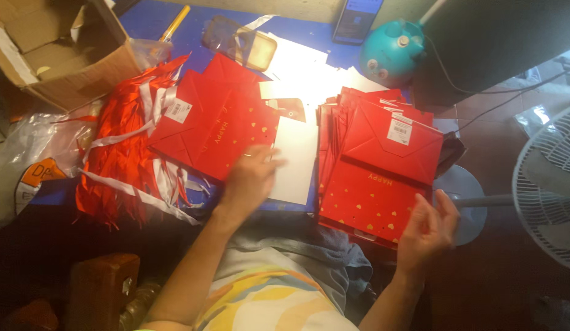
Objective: The person assembles red gift boxes by inserting white cardboard inserts into the box bodies and closing the lids. They handle the boxes one at a time, stacking completed units on the table.
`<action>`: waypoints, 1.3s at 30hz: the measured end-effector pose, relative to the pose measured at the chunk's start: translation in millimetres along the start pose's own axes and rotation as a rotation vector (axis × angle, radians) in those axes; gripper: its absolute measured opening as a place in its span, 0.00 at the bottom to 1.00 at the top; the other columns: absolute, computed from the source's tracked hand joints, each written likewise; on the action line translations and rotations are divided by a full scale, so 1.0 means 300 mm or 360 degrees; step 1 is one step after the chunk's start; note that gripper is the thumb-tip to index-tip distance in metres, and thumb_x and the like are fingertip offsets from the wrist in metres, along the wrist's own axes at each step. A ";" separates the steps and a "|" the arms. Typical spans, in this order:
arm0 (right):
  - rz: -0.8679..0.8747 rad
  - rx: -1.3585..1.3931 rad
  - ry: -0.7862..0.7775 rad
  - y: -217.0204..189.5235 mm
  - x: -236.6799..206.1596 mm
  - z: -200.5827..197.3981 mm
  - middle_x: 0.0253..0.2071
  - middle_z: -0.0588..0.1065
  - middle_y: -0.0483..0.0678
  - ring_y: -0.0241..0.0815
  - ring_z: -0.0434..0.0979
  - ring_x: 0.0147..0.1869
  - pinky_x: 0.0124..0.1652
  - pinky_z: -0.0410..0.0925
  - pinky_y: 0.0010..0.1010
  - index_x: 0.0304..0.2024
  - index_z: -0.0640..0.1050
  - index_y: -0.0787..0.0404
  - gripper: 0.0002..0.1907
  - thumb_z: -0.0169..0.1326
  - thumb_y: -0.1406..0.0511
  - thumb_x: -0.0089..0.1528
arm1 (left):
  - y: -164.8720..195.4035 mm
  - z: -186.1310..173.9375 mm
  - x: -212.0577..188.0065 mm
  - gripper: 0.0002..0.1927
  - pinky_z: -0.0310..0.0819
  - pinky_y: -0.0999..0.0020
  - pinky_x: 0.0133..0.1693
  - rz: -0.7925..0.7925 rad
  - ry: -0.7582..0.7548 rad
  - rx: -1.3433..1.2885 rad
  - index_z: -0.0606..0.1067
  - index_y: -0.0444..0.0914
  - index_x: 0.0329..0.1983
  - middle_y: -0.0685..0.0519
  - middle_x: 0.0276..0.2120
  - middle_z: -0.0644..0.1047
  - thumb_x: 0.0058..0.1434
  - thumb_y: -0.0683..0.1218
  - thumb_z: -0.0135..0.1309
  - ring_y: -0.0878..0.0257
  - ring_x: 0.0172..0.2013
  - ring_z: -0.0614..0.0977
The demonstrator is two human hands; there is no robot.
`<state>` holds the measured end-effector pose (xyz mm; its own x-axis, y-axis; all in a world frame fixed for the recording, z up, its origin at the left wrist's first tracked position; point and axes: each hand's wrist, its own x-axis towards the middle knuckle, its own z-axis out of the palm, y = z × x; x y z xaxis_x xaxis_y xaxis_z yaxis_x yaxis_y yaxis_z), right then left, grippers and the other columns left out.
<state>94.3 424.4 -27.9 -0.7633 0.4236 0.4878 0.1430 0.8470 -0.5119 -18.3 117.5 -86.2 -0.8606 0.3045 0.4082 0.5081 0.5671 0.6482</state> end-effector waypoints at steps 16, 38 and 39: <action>-0.0793 0.0547 -0.1012 -0.421 -0.182 0.333 0.63 0.69 0.59 0.62 0.67 0.69 0.63 0.64 0.50 0.58 0.75 0.61 0.22 0.59 0.68 0.61 | -0.064 -0.045 -0.050 0.32 0.71 0.52 0.54 -0.0517 -0.0076 0.0432 0.74 0.38 0.55 0.49 0.56 0.72 0.48 0.53 0.70 0.49 0.58 0.72; -0.1139 0.0375 -0.0929 -0.509 -0.035 0.362 0.60 0.73 0.56 0.58 0.69 0.68 0.64 0.63 0.48 0.57 0.73 0.64 0.17 0.52 0.70 0.64 | 0.018 -0.167 0.007 0.06 0.77 0.55 0.36 -0.0483 0.0096 0.0437 0.79 0.38 0.34 0.48 0.33 0.79 0.60 0.46 0.61 0.48 0.35 0.83; -0.1237 0.0344 -0.0911 -0.525 -0.014 0.364 0.58 0.73 0.54 0.57 0.69 0.68 0.64 0.63 0.49 0.54 0.74 0.63 0.15 0.52 0.71 0.64 | 0.048 -0.195 -0.011 0.05 0.77 0.56 0.36 -0.0408 0.0175 0.0445 0.80 0.38 0.35 0.48 0.34 0.80 0.59 0.45 0.61 0.49 0.36 0.83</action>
<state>6.3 254.1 -26.6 -0.7936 -0.4930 0.3565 -0.6017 0.7228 -0.3399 -6.1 79.8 -40.6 -0.9419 0.0509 0.3319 0.2353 0.8052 0.5444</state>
